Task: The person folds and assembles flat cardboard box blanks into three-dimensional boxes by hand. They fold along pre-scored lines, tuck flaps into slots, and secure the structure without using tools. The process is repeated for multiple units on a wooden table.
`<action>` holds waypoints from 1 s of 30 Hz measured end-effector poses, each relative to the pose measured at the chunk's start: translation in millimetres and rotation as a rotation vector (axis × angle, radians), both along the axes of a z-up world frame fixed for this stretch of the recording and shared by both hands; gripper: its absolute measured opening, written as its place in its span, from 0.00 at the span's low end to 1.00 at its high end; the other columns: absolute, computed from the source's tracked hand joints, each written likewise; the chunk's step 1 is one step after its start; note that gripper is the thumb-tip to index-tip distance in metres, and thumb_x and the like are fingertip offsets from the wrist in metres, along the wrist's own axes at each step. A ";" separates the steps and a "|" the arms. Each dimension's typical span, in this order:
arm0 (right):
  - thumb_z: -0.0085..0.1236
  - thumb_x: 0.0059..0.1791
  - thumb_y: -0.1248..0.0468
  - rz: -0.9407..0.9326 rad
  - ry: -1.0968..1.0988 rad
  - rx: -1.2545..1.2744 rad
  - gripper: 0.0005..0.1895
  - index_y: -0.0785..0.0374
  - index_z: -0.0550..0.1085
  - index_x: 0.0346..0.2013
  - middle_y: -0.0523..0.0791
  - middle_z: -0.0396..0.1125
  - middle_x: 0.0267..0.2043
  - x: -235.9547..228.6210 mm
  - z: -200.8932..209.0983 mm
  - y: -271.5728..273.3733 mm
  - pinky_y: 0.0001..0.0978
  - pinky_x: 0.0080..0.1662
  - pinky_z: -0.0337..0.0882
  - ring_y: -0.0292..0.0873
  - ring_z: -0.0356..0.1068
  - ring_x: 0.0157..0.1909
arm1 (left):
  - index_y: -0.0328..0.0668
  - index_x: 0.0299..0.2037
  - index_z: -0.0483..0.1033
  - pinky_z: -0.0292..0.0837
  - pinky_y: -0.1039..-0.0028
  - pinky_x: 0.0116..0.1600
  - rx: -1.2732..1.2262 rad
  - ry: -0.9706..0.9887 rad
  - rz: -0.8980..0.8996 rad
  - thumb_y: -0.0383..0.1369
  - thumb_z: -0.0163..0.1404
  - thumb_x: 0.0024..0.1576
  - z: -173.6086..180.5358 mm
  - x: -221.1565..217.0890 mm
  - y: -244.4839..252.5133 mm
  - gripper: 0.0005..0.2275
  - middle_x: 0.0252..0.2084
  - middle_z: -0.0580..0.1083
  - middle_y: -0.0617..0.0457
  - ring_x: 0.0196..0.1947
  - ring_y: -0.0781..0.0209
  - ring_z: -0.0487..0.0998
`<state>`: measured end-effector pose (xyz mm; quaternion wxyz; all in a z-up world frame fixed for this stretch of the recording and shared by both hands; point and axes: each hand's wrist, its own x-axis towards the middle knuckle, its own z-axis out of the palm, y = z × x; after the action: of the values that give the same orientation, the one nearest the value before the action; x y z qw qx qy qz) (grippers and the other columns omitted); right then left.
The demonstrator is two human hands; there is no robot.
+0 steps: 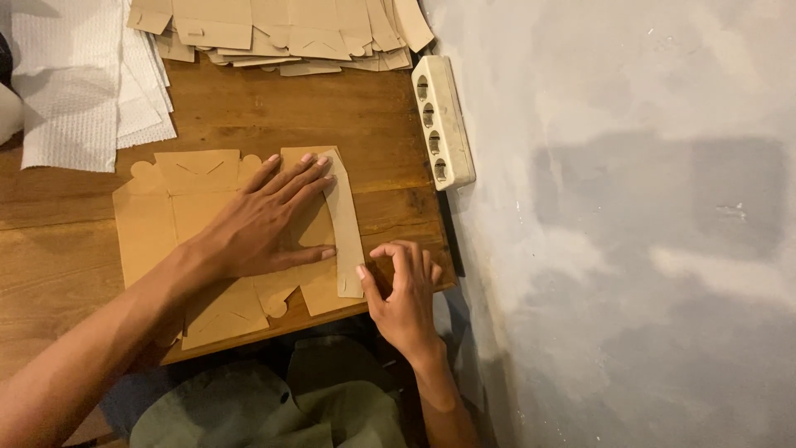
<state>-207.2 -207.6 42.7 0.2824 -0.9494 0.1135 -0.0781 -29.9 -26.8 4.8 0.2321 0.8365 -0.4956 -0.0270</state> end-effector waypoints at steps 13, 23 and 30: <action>0.57 0.52 0.52 0.053 -0.083 -0.071 0.11 0.51 0.69 0.43 0.42 0.60 0.42 82.2 -11.8 -20.3 0.44 0.47 0.57 0.50 0.62 0.47 | 0.39 0.70 0.59 0.34 0.46 0.77 -0.085 0.076 -0.064 0.65 0.50 0.54 5.1 5.5 2.9 0.42 0.76 0.56 0.40 0.78 0.44 0.50; 0.58 0.51 0.52 -0.011 -0.051 0.000 0.12 0.51 0.70 0.44 0.42 0.61 0.43 89.8 -7.4 -16.4 0.47 0.50 0.58 0.51 0.62 0.50 | 0.41 0.65 0.66 0.37 0.45 0.77 -0.124 -0.062 -0.003 0.67 0.49 0.52 -1.9 0.1 -1.1 0.41 0.73 0.59 0.39 0.77 0.42 0.53; 0.58 0.50 0.53 0.062 -0.027 0.030 0.18 0.52 0.71 0.53 0.46 0.61 0.48 57.1 2.2 -22.4 0.49 0.51 0.58 0.54 0.62 0.52 | 0.46 0.66 0.69 0.42 0.44 0.75 -0.093 -0.193 0.064 0.69 0.46 0.53 -20.9 -11.1 -0.4 0.40 0.66 0.64 0.38 0.73 0.39 0.57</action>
<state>-150.1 -230.0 45.0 0.3005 -0.9469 0.0814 -0.0805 -41.0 -27.2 -16.1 0.2224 0.8391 -0.4892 0.0842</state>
